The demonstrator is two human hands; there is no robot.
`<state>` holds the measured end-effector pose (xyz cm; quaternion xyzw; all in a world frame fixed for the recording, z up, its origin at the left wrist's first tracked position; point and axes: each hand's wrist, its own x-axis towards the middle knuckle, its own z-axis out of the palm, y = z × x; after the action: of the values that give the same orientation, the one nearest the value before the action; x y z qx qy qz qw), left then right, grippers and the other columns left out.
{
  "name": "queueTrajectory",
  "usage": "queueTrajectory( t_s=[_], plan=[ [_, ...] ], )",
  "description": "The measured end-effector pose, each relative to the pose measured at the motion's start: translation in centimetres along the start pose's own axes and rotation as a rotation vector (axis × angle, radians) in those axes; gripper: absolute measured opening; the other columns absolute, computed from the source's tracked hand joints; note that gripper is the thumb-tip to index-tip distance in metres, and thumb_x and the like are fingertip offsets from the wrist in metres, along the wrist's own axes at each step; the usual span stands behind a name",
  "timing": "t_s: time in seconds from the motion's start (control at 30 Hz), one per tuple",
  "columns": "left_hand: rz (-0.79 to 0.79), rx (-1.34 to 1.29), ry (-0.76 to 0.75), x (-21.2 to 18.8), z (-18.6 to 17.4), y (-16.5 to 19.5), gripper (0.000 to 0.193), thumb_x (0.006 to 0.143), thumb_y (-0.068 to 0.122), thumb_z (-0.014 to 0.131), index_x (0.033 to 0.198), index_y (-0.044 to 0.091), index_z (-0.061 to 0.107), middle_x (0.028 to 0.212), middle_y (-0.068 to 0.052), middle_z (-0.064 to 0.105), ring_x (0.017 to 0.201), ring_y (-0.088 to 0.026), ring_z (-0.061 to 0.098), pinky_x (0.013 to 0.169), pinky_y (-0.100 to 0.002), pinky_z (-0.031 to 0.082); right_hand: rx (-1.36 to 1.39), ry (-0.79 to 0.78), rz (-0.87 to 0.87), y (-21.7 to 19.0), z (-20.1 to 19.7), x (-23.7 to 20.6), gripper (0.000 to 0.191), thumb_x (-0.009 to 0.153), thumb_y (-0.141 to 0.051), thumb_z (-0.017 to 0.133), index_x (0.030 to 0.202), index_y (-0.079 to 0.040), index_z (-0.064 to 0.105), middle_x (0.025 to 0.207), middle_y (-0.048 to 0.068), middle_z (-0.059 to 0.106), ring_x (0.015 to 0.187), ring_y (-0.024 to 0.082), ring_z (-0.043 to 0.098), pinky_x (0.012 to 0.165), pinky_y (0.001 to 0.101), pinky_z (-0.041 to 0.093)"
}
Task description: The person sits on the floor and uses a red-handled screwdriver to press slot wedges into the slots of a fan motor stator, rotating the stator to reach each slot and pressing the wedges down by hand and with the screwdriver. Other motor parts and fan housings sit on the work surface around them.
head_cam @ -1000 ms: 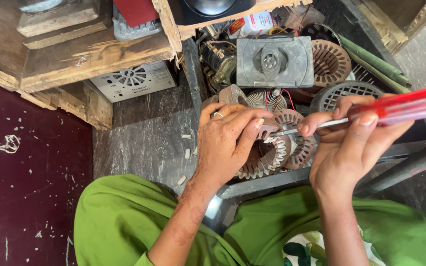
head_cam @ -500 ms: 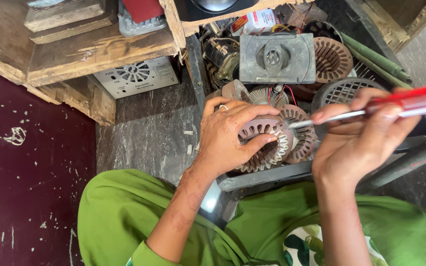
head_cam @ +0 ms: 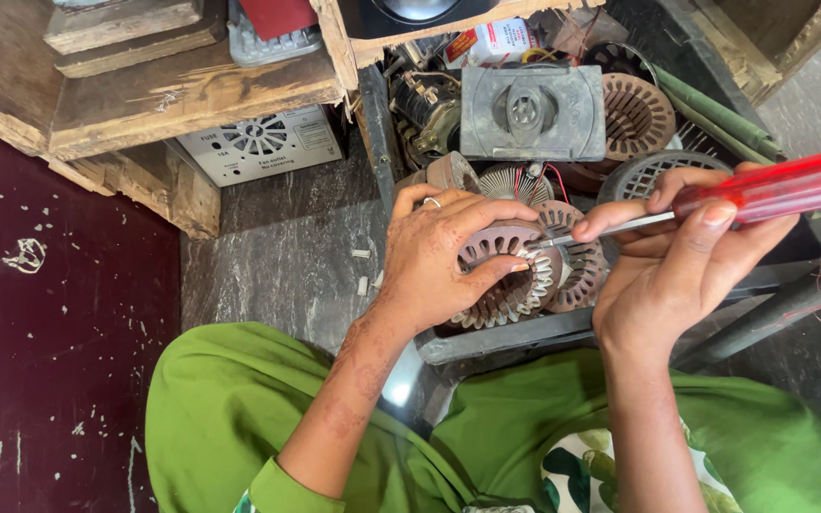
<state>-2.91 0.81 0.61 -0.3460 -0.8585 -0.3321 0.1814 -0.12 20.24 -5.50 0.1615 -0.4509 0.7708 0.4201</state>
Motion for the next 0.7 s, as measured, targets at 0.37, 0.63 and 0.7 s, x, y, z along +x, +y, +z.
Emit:
queueTrajectory(
  t_s=[0.37, 0.63, 0.7],
  plan=[
    [0.054, -0.025, -0.058, 0.38, -0.25, -0.23, 0.041, 0.080, 0.034, 0.083, 0.118, 0.028, 0.070, 0.111, 0.010, 0.076, 0.111, -0.015, 0.067, 0.108, -0.041, 0.030, 0.022, -0.007, 0.089, -0.14, 0.04, 0.34, 0.042, 0.128, -0.032, 0.046, 0.154, -0.009, 0.022, 0.110, 0.015, 0.045, 0.072, 0.024, 0.047, 0.059, 0.0400, 0.050],
    [0.066, -0.023, -0.060, 0.41, -0.26, -0.69, 0.044, 0.081, 0.038, 0.082, 0.122, 0.028, 0.069, 0.111, 0.009, 0.076, 0.109, -0.014, 0.068, 0.111, -0.041, 0.031, -0.041, -0.074, 0.091, -0.77, 0.00, 0.13, 0.043, 0.129, -0.030, 0.044, 0.156, -0.014, 0.015, 0.108, 0.015, 0.044, 0.062, 0.028, 0.052, 0.063, 0.0421, 0.050],
    [0.075, -0.018, -0.060, 0.47, -0.16, -0.90, 0.047, 0.080, 0.043, 0.083, 0.123, 0.028, 0.068, 0.111, 0.009, 0.076, 0.108, -0.014, 0.069, 0.113, -0.041, 0.032, -0.045, -0.088, 0.084, -0.78, -0.09, 0.19, 0.042, 0.129, -0.030, 0.043, 0.156, -0.014, 0.017, 0.108, 0.015, 0.044, 0.062, 0.028, 0.052, 0.065, 0.0428, 0.050]
  ],
)
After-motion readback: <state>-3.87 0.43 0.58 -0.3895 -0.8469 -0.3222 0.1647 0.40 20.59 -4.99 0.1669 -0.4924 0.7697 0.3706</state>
